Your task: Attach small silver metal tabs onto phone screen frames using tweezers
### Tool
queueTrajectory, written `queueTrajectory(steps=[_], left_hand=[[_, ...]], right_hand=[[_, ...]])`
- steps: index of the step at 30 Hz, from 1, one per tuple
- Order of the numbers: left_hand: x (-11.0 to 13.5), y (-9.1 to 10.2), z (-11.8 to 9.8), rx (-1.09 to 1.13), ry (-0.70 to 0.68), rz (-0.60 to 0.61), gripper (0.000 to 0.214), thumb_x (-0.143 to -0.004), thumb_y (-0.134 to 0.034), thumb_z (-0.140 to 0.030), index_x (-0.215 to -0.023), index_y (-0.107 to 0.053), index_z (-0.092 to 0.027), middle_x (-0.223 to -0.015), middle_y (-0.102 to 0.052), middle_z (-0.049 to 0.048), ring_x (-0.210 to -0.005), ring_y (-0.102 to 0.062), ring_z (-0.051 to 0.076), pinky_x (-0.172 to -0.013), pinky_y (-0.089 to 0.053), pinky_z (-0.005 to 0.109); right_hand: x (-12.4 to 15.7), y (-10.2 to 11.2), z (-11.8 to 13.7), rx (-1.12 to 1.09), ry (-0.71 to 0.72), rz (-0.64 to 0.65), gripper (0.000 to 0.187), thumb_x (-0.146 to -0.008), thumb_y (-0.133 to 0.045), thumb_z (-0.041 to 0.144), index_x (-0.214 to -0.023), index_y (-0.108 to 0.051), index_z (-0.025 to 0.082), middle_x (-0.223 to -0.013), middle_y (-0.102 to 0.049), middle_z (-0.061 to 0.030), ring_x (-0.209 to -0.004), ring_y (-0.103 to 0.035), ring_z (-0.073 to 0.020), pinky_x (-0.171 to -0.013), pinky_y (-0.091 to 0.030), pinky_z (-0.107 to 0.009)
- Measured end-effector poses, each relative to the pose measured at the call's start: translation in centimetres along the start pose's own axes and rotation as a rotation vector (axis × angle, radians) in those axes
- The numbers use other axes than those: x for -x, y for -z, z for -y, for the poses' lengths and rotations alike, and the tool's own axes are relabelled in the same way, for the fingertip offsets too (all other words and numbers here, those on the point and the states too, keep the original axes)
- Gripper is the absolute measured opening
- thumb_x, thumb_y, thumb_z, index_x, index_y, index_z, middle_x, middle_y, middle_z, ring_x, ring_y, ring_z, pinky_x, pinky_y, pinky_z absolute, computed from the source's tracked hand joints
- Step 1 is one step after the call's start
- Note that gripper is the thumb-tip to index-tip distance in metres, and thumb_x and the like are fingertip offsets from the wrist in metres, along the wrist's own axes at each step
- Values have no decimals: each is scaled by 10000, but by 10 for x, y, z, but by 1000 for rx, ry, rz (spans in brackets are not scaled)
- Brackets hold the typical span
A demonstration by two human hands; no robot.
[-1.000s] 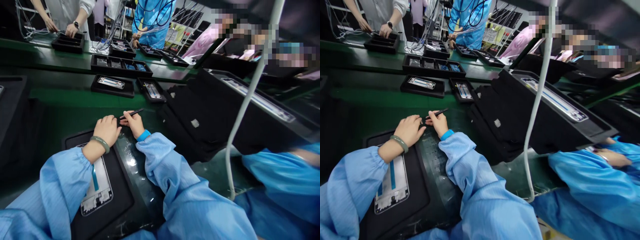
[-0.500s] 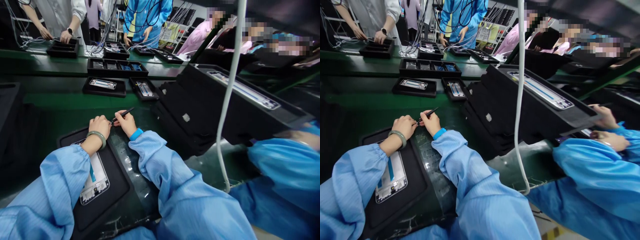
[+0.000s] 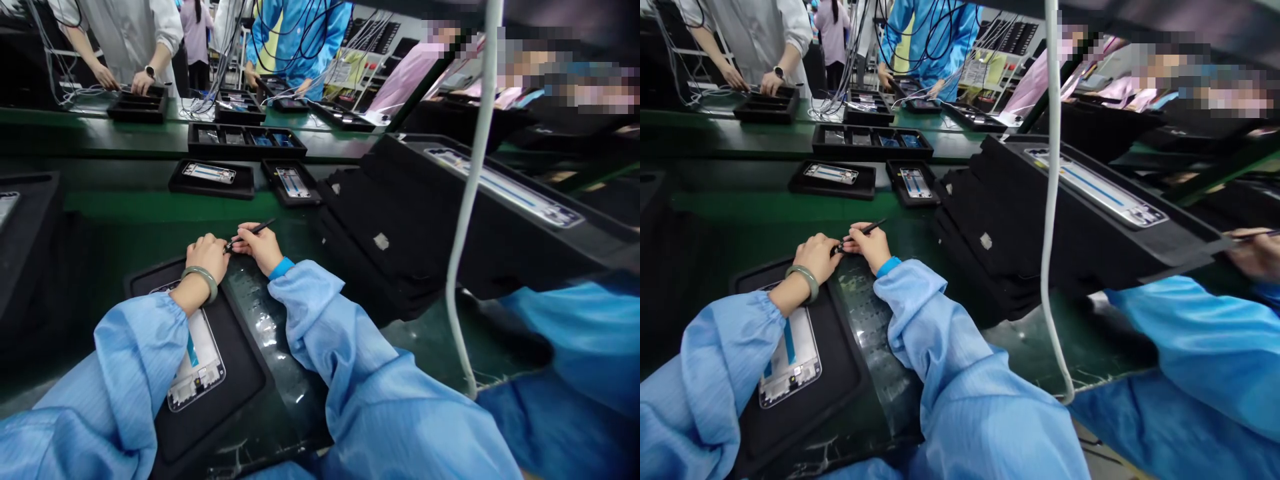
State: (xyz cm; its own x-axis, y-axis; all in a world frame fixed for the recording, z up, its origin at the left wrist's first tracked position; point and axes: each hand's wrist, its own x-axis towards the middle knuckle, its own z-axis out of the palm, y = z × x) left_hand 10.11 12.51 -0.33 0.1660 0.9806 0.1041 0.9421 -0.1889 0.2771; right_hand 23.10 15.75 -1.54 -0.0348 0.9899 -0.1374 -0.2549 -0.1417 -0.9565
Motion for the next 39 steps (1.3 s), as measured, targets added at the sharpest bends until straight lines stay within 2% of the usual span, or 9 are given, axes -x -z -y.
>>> queueTrajectory(steps=[5, 7, 10, 15, 20, 24, 32, 35, 39], left_hand=[[7, 10, 3, 216, -1, -156, 464, -754, -593, -291, -1183, -508, -137, -1182, -503, 156, -1152, -433, 294, -944, -372, 462], [14, 22, 5, 327, -25, -219, 398, -746, -596, -357, -1100, -573, -178, -1210, -493, 122, -1201, -391, 275, -1008, -320, 438], [28, 38, 8, 513, -45, -268, 272, -770, -541, -431, -892, -641, -210, -1097, -573, 67, -1118, -482, 219, -1002, -343, 389], [49, 51, 15, 754, 28, -268, 272, -791, -490, -417, -742, -622, -184, -929, -632, 56, -919, -596, 182, -848, -455, 329], [63, 59, 26, 858, 88, -160, 254, -757, -540, -419, -757, -647, -189, -852, -661, 38, -855, -614, 182, -793, -471, 324], [74, 65, 34, 863, 104, -97, 260, -743, -554, -433, -778, -659, -197, -851, -664, 39, -840, -612, 183, -769, -472, 322], [86, 71, 50, 774, 56, 17, 282, -751, -528, -459, -664, -604, -202, -834, -648, 37, -823, -604, 187, -777, -469, 330], [97, 72, 64, 688, 35, 43, 288, -749, -544, -468, -855, -629, -214, -932, -638, 44, -893, -589, 205, -842, -454, 370], [119, 61, 87, 310, -90, -19, 451, -773, -536, -487, -1120, -526, -199, -1189, -547, 93, -1173, -452, 250, -1003, -349, 430]], right_hand=[[11, 1, 19, -137, 12, 22, 108, -831, -540, 207, -931, -507, 184, -695, -659, 28, -544, -620, -51, -587, -556, -154], [19, -3, 26, -203, 35, 63, 126, -827, -546, 221, -944, -509, 193, -722, -664, 29, -561, -622, -50, -598, -554, -151], [33, -16, 31, -281, 71, 159, 171, -793, -591, 250, -940, -524, 194, -755, -672, 22, -593, -629, -55, -605, -553, -156], [54, -36, 33, -215, 140, 260, 276, -720, -674, 325, -922, -548, 185, -783, -673, 12, -639, -646, -81, -635, -569, -207], [67, -43, 43, -9, 294, 261, 278, -714, -671, 360, -905, -557, 193, -839, -673, -4, -692, -660, -112, -633, -574, -242], [71, -47, 47, 59, 274, 371, 276, -731, -656, 339, -945, -558, 196, -843, -670, -12, -698, -658, -124, -522, -548, -203], [75, -59, 40, 86, 187, 505, 209, -733, -659, 273, -894, -577, 168, -754, -672, 0, -628, -657, -95, -559, -544, -190], [73, -60, 42, 19, 106, 492, 226, -722, -672, 290, -879, -579, 158, -766, -682, -8, -628, -663, -97, -591, -558, -205], [65, -64, 35, -83, -93, 519, 259, -683, -709, 312, -845, -600, 141, -834, -686, -25, -675, -664, -84, -640, -565, -185]])
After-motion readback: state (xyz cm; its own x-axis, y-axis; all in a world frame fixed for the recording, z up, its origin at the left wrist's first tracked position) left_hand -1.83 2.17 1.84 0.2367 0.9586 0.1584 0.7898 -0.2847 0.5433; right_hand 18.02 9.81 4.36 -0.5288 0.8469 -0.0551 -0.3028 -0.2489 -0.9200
